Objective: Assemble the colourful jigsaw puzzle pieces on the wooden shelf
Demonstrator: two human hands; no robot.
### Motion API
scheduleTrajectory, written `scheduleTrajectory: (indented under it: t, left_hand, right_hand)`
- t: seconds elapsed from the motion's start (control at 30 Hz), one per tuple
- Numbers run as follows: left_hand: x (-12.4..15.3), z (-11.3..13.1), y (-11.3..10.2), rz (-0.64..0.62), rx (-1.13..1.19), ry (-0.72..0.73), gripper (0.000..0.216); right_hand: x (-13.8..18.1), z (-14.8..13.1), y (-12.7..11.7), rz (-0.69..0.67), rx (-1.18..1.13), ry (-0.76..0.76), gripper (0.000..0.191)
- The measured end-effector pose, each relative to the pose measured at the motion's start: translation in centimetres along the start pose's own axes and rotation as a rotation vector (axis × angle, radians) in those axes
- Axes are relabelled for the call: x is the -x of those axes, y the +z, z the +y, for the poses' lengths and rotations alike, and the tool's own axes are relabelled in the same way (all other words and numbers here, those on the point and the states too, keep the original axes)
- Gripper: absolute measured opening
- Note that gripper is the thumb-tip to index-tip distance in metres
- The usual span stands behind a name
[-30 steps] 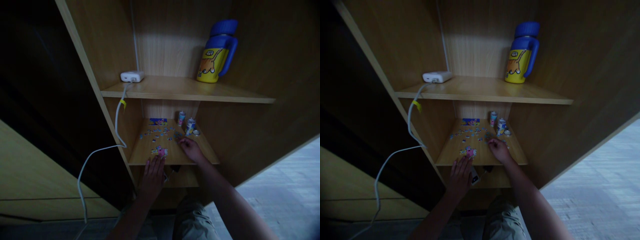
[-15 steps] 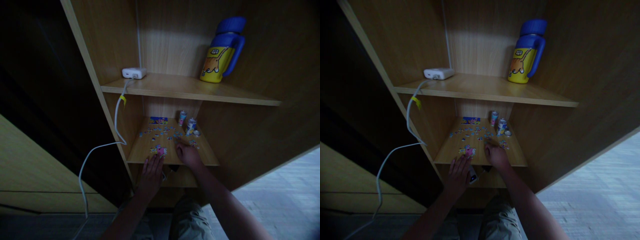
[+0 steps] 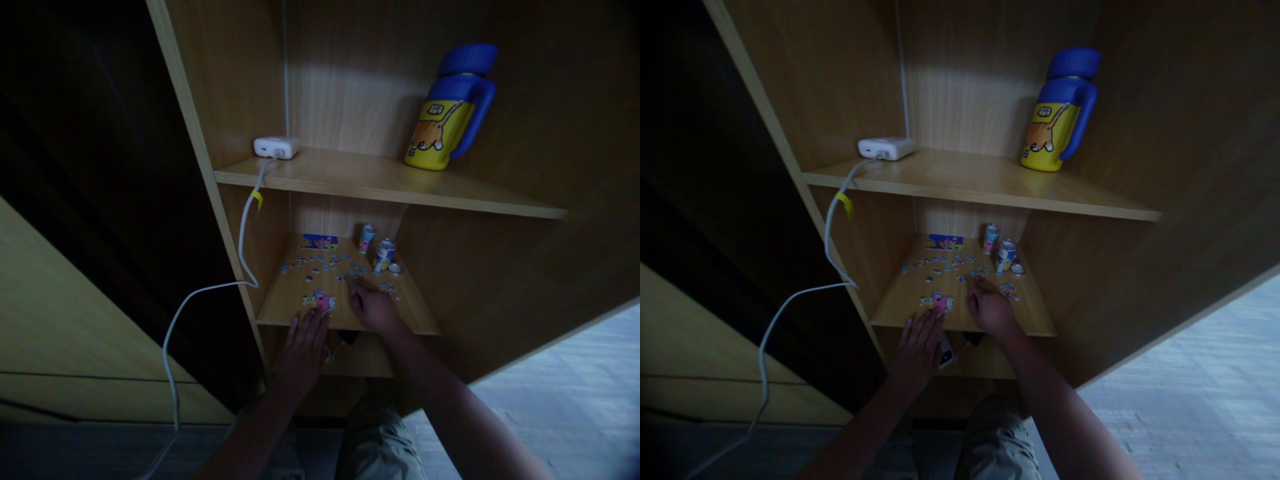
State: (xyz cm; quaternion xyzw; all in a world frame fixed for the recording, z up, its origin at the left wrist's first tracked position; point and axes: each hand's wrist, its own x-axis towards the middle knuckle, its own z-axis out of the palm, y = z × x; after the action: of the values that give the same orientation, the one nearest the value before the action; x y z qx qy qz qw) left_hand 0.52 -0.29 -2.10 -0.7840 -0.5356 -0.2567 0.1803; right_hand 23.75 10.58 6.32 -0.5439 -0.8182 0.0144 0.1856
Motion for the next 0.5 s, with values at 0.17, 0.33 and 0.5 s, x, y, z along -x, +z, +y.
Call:
scheduleTrajectory:
  t: [0.17, 0.33, 0.5]
  left_hand:
    - [0.0, 0.0, 0.0, 0.0, 0.002, 0.006, 0.073]
    - [0.1, -0.1, 0.2, -0.009, -0.013, 0.009, 0.073]
    - [0.1, -0.2, 0.0, -0.015, -0.021, 0.025, 0.072]
  right_hand:
    - [0.7, 0.1, -0.2, 0.028, 0.011, 0.074, 0.024]
    - [1.0, 0.3, 0.1, 0.247, 0.141, 0.299, 0.036]
    - [0.6, 0.4, 1.1, 0.192, 0.238, 0.536, 0.064]
